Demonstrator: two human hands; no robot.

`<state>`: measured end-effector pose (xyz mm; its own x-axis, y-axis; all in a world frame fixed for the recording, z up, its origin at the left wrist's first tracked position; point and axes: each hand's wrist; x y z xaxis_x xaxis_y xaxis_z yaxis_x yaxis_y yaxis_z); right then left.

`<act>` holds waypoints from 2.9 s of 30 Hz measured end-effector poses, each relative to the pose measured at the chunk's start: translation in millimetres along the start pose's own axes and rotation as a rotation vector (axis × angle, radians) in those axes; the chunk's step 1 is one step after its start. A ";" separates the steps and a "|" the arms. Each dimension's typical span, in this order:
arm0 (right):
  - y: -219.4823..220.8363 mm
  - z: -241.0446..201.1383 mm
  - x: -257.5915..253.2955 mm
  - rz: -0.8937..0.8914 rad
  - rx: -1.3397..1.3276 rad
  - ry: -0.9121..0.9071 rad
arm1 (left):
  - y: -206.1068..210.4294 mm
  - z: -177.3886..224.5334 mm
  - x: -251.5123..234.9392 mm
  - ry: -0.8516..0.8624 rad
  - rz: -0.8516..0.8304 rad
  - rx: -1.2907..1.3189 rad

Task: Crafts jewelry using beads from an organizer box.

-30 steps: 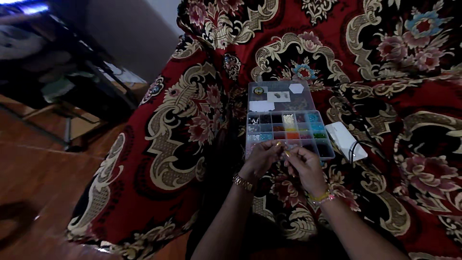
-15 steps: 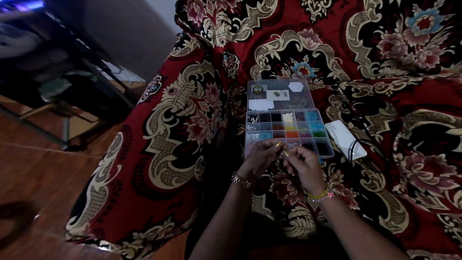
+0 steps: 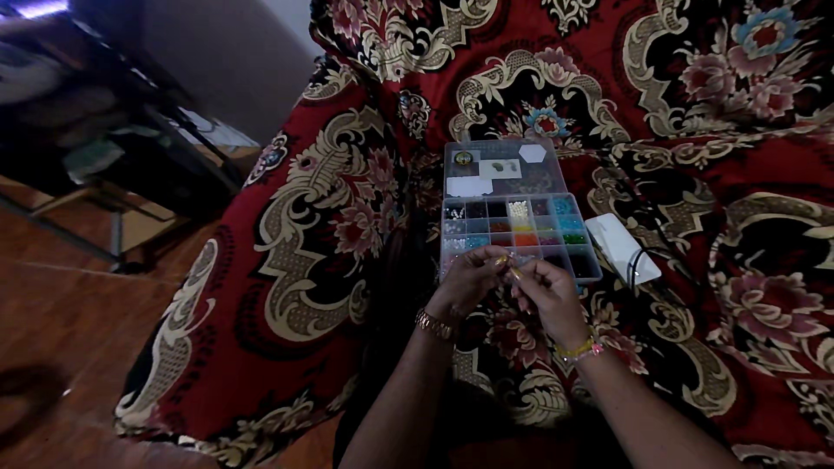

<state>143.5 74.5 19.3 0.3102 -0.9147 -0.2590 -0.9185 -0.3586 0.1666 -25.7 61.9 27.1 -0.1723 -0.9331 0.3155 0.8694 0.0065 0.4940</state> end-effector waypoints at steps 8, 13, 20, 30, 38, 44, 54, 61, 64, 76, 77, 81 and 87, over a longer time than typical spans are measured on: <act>0.3 -1.7 1.5 -0.043 -0.012 0.004 | -2.1 -1.4 -0.7 0.010 -0.056 -0.009; 0.7 -2.1 1.5 -0.037 -0.017 0.018 | -2.3 -3.2 -1.2 0.019 -0.071 -0.015; 1.8 -1.4 0.1 0.004 0.021 0.036 | 2.8 -5.5 -1.8 0.014 -0.027 -0.037; 1.8 -0.6 0.1 0.012 0.034 0.041 | 1.8 -7.4 -2.5 0.025 -0.028 -0.021; 1.8 -1.8 -0.2 0.013 0.051 0.051 | 3.6 -6.5 -2.5 0.018 0.000 -0.059; 1.6 -2.3 -0.8 0.018 0.046 0.063 | 4.0 -6.6 -3.0 0.021 -0.005 -0.042; 1.3 0.9 -0.2 0.014 0.040 0.038 | 3.2 -5.6 -2.1 0.101 0.014 -0.146; 2.0 -0.4 -2.3 0.072 0.057 0.071 | -2.4 -5.0 -3.1 0.287 0.038 -0.312; 1.4 0.9 -2.5 0.070 0.047 0.070 | -1.8 -4.7 -2.6 0.303 0.048 -0.325; 0.2 3.4 -0.6 0.021 0.017 0.083 | -0.7 -3.6 -2.1 0.303 0.094 -0.306; 0.0 3.8 -0.4 0.015 0.010 0.079 | -0.2 -3.1 -1.8 0.304 0.095 -0.307; 0.5 1.6 -1.5 -0.031 0.065 0.027 | 0.2 2.0 0.4 0.313 0.103 -0.339; -1.8 -2.8 -1.9 -0.003 0.046 -0.037 | -23.6 17.9 5.1 0.472 0.340 -0.786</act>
<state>145.3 76.4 22.1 0.3042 -0.9061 -0.2941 -0.9282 -0.3513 0.1224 -55.4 63.5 31.6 0.1992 -0.9749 -0.0997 0.9288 0.2203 -0.2979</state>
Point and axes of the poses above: each hand's wrist, its own x-axis away from the middle knuckle, its own y-axis out of the palm, z = x × y, and after that the axes turned 8 degrees about -y, right-handed
